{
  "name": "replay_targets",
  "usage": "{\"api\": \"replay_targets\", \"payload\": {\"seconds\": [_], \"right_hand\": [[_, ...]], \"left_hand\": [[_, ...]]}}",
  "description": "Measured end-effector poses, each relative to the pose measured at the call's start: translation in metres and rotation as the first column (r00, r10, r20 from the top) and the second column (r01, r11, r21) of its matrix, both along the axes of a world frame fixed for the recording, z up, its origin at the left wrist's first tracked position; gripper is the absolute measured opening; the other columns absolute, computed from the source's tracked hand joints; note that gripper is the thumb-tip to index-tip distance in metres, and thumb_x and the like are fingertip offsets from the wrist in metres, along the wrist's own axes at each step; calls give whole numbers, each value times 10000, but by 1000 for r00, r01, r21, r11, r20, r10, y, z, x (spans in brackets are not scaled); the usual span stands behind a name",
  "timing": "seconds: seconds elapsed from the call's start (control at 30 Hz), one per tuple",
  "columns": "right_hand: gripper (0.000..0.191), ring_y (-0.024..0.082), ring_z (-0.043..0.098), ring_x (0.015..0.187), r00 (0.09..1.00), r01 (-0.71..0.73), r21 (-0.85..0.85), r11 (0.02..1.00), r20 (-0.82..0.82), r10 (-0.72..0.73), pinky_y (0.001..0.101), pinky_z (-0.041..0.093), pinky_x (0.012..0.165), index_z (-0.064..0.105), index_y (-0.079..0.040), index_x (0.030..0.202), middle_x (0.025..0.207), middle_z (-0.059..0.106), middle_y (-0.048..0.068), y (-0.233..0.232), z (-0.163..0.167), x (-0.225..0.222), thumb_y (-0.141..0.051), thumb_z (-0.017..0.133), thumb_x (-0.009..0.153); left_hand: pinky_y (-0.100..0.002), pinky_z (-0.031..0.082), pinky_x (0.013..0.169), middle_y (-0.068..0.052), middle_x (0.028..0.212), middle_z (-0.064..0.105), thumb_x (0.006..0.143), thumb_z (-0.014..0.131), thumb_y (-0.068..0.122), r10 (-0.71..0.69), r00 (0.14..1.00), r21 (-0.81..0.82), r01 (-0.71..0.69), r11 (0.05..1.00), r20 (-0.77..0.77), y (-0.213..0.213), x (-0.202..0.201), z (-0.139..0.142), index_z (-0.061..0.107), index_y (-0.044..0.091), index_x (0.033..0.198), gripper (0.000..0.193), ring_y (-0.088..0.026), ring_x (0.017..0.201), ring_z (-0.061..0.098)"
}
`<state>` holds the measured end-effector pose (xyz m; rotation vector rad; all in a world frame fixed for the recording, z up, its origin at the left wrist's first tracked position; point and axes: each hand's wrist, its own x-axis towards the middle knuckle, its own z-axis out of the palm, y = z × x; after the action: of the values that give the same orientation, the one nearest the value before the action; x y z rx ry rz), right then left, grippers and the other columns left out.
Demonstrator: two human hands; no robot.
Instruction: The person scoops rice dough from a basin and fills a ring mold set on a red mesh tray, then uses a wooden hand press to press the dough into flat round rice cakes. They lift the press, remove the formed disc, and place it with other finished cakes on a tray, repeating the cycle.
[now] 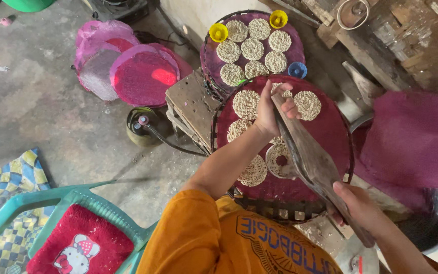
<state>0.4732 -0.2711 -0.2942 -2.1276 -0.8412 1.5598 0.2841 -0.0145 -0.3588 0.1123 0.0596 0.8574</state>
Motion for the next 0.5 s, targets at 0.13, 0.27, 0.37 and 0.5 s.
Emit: {"api": "replay_targets", "payload": {"seconds": [0.13, 0.27, 0.37, 0.5], "right_hand": [[624, 219, 532, 438, 999, -43, 32, 999, 1, 43, 378, 426, 434, 630, 16, 774, 533, 567, 123, 8, -11, -20, -526, 414, 993], [567, 219, 559, 462, 985, -50, 89, 995, 167, 35, 374, 444, 462, 668, 18, 813, 546, 604, 123, 20, -5, -27, -486, 480, 994], [483, 211, 561, 469, 975, -17, 77, 997, 223, -1, 372, 440, 468, 700, -53, 889, 562, 625, 111, 21, 7, -24, -492, 517, 976], [618, 245, 566, 453, 979, 2, 25, 1000, 205, -7, 401, 441, 446, 670, 39, 818, 560, 593, 145, 9, 8, -20, -529, 523, 1013]], "left_hand": [[-419, 456, 627, -1, 552, 394, 1066, 268, 658, 17, 1000, -1, -17, 1000, -16, 11, -18, -2, 531, 153, 1074, 570, -205, 511, 453], [-405, 436, 585, -4, 545, 378, 1051, 262, 669, 47, 999, 14, -47, 999, -16, 27, -15, 4, 520, 148, 1055, 582, -197, 480, 427], [-395, 423, 564, -3, 531, 362, 1057, 264, 666, 51, 999, 13, -51, 999, -11, 26, -2, 8, 517, 150, 1036, 575, -188, 461, 408], [-394, 412, 539, 5, 510, 347, 1069, 271, 631, 56, 997, -36, -58, 998, -48, 14, 7, 1, 516, 153, 1005, 541, -177, 433, 386]]}}
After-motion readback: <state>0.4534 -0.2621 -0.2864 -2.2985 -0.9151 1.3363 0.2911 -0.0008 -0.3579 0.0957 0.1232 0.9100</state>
